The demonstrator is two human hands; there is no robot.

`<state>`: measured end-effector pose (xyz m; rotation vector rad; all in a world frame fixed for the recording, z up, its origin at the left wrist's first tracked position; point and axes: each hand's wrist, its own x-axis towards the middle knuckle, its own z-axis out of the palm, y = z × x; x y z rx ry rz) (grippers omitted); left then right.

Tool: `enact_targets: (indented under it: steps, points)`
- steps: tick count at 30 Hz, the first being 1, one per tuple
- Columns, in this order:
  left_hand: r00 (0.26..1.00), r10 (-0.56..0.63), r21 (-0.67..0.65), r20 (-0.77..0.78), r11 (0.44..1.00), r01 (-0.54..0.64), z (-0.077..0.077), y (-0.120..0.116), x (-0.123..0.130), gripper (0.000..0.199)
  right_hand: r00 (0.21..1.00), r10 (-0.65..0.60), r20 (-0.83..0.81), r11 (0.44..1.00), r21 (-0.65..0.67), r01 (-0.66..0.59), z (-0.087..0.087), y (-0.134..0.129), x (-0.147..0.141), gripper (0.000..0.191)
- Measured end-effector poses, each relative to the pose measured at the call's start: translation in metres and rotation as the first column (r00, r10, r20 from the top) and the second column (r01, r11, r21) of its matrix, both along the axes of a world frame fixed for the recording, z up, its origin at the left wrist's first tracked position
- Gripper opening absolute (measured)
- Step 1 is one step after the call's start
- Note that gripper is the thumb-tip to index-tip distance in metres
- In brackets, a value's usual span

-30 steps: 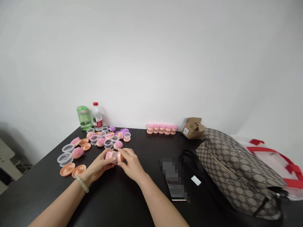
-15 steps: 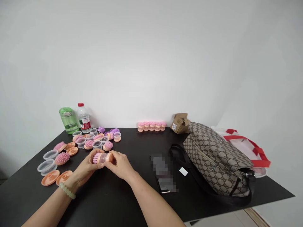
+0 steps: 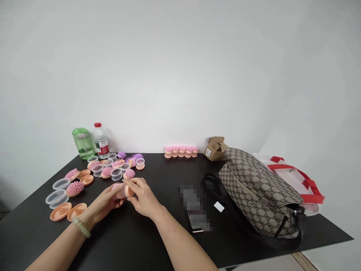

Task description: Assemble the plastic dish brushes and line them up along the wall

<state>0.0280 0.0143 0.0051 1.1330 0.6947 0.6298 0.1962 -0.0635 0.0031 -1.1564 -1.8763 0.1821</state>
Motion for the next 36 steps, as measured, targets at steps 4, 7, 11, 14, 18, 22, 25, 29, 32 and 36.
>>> enact_targets:
  steps: [4, 7, 11, 14, 18, 22, 25, 29, 32, 36]
  points:
    - [1.000, -0.014, -0.014, -0.026, 1.000, 0.014, 0.000, 0.000, 0.000, 0.049, 1.000, 0.004, -0.002, 0.999, -0.050, -0.004, 0.001, -0.002, -0.001, 0.075]
    - [1.000, 0.005, 0.007, -0.010, 1.000, -0.005, 0.001, 0.000, -0.001, 0.047, 0.998, -0.066, 0.015, 0.991, -0.112, 0.067, 0.002, -0.003, -0.001, 0.070]
    - [0.998, -0.006, 0.099, 0.070, 0.995, -0.001, 0.005, -0.002, -0.003, 0.043, 0.981, -0.193, 0.030, 0.955, -0.223, 0.195, 0.006, -0.003, -0.003, 0.032]
    - [0.992, -0.003, 0.182, 0.123, 0.983, -0.019, 0.006, -0.002, -0.003, 0.048, 0.955, -0.292, 0.056, 0.901, -0.320, 0.294, 0.007, -0.001, -0.005, 0.028]
    - [0.985, 0.051, 0.169, 0.166, 0.982, -0.079, 0.005, 0.000, -0.003, 0.054, 0.959, -0.282, -0.011, 0.921, -0.285, 0.267, 0.001, 0.001, -0.005, 0.035]
    - [0.986, 0.080, 0.119, 0.149, 0.988, -0.098, 0.005, 0.001, -0.003, 0.050, 0.974, -0.208, -0.084, 0.967, -0.168, 0.192, -0.004, 0.001, -0.003, 0.046]
    - [0.988, 0.080, 0.121, 0.133, 0.988, -0.096, 0.007, 0.000, -0.002, 0.051, 0.973, -0.215, -0.078, 0.967, -0.155, 0.201, -0.002, 0.000, -0.004, 0.035]
    - [0.986, 0.089, 0.176, 0.144, 0.978, -0.114, 0.008, -0.001, -0.002, 0.052, 0.971, -0.224, -0.088, 0.961, -0.188, 0.205, 0.001, 0.000, -0.006, 0.024]
    - [0.982, 0.105, 0.220, 0.159, 0.966, -0.139, 0.007, 0.000, -0.002, 0.053, 0.966, -0.232, -0.112, 0.953, -0.228, 0.202, 0.001, 0.001, -0.007, 0.020]
    - [0.984, 0.107, 0.270, 0.141, 0.952, -0.142, 0.005, 0.002, -0.003, 0.054, 0.964, -0.217, -0.151, 0.952, -0.252, 0.175, -0.005, 0.005, -0.006, 0.020]
